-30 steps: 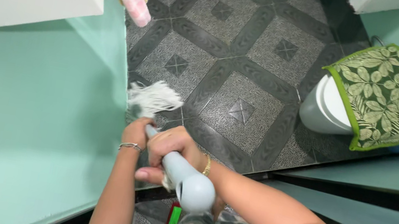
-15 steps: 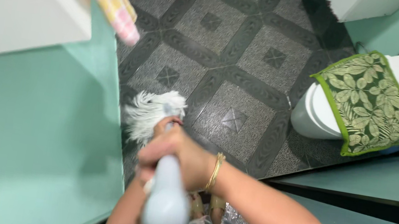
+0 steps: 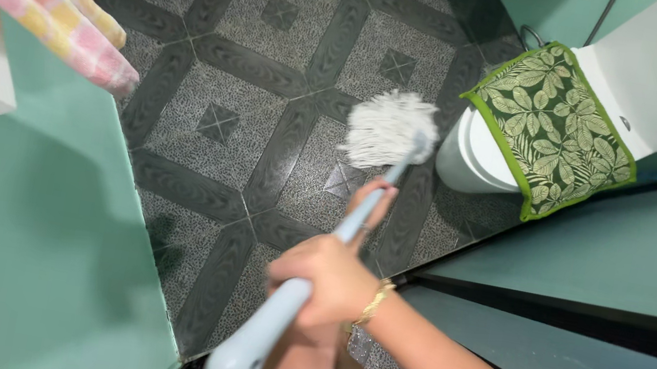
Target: The person mops the bathroom floor, repeatedly wringing the mop head by hand between cleaning the tiles near the toilet and sink.
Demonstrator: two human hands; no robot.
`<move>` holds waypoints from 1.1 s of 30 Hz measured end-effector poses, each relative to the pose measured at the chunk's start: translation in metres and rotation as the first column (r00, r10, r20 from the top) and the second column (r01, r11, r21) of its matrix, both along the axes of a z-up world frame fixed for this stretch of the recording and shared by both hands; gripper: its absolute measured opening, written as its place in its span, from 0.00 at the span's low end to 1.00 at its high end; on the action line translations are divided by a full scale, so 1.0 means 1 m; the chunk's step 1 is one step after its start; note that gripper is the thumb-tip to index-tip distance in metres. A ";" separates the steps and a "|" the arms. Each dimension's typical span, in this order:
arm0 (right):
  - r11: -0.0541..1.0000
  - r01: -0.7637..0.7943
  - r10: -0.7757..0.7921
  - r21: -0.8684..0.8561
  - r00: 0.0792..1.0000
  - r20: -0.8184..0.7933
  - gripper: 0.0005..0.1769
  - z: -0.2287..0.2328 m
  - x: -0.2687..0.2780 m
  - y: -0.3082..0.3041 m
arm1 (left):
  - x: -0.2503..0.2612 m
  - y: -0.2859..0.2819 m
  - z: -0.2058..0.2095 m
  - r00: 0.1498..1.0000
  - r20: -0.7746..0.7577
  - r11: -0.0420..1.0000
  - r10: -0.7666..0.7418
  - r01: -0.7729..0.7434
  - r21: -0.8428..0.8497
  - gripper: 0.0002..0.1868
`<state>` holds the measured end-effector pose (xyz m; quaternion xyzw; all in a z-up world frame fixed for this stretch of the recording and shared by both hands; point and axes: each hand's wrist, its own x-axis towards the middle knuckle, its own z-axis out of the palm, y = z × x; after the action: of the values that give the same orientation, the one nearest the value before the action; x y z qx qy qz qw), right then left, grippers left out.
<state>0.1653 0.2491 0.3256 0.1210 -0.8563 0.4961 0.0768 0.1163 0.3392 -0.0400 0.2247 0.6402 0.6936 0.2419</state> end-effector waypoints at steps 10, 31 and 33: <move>0.990 -0.087 0.069 -0.109 0.984 -0.164 0.16 -0.014 -0.001 -0.020 | -0.045 -0.067 0.085 0.902 -0.422 0.995 -0.097 0.075 -0.066 0.09; 0.694 -0.663 0.554 -0.279 0.740 -0.382 0.14 -0.009 -0.055 -0.189 | -0.169 -0.448 0.028 0.648 -0.657 0.665 0.386 -0.689 -0.289 0.11; 0.723 -0.651 0.556 -0.231 0.747 -0.365 0.14 -0.008 -0.057 -0.179 | -0.165 -0.431 0.020 0.601 -0.667 0.627 0.440 -0.737 -0.251 0.09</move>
<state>0.1081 0.0702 0.3176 0.4468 -0.6493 0.6138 0.0450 -0.0483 -0.0916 -0.0197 0.1065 0.8752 0.4457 -0.1550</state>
